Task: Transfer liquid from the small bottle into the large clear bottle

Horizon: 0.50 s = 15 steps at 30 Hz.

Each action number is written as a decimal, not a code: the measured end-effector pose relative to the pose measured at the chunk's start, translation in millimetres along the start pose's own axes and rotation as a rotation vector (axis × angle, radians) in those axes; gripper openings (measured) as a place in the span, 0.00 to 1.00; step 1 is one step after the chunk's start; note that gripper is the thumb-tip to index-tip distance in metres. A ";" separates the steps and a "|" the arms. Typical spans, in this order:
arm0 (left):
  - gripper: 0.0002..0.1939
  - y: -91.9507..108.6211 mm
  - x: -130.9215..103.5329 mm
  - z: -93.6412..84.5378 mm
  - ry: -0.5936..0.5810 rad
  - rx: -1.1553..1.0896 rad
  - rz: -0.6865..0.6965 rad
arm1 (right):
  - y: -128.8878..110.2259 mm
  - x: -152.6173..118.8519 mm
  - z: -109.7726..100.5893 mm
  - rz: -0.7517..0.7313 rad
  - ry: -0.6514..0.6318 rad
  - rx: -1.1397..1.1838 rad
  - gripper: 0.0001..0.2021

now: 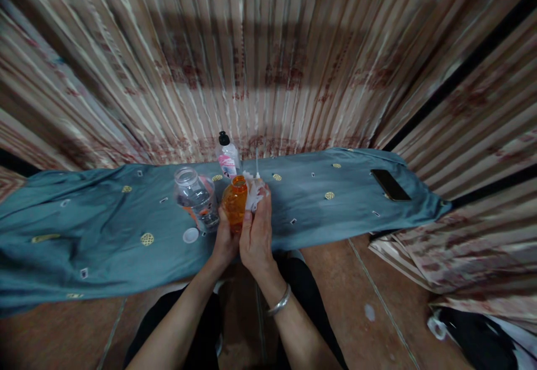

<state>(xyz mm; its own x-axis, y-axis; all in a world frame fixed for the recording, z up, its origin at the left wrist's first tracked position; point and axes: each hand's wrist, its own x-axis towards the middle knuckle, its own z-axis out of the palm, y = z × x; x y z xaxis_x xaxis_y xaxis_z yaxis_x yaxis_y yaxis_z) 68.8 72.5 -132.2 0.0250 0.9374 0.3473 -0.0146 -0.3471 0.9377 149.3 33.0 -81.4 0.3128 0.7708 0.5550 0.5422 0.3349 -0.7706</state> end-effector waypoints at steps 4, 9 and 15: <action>0.43 1.3 -11.4 -12.1 -0.041 0.040 0.063 | -6.2 20.0 -4.9 -0.055 0.001 0.029 0.30; 0.46 0.1 -19.4 -17.7 -0.091 0.094 0.101 | -8.6 18.5 3.6 -0.022 0.027 0.041 0.35; 0.29 12.2 -17.7 -17.9 -0.044 0.007 -0.086 | -12.2 -14.5 14.5 0.039 -0.007 0.018 0.40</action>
<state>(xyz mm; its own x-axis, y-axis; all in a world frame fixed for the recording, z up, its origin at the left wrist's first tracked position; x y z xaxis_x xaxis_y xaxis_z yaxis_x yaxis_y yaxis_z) 50.3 52.2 -127.1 0.0697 0.9616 0.2656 -0.0033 -0.2660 0.9640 126.8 25.6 -84.6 0.3279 0.7875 0.5218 0.5151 0.3140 -0.7975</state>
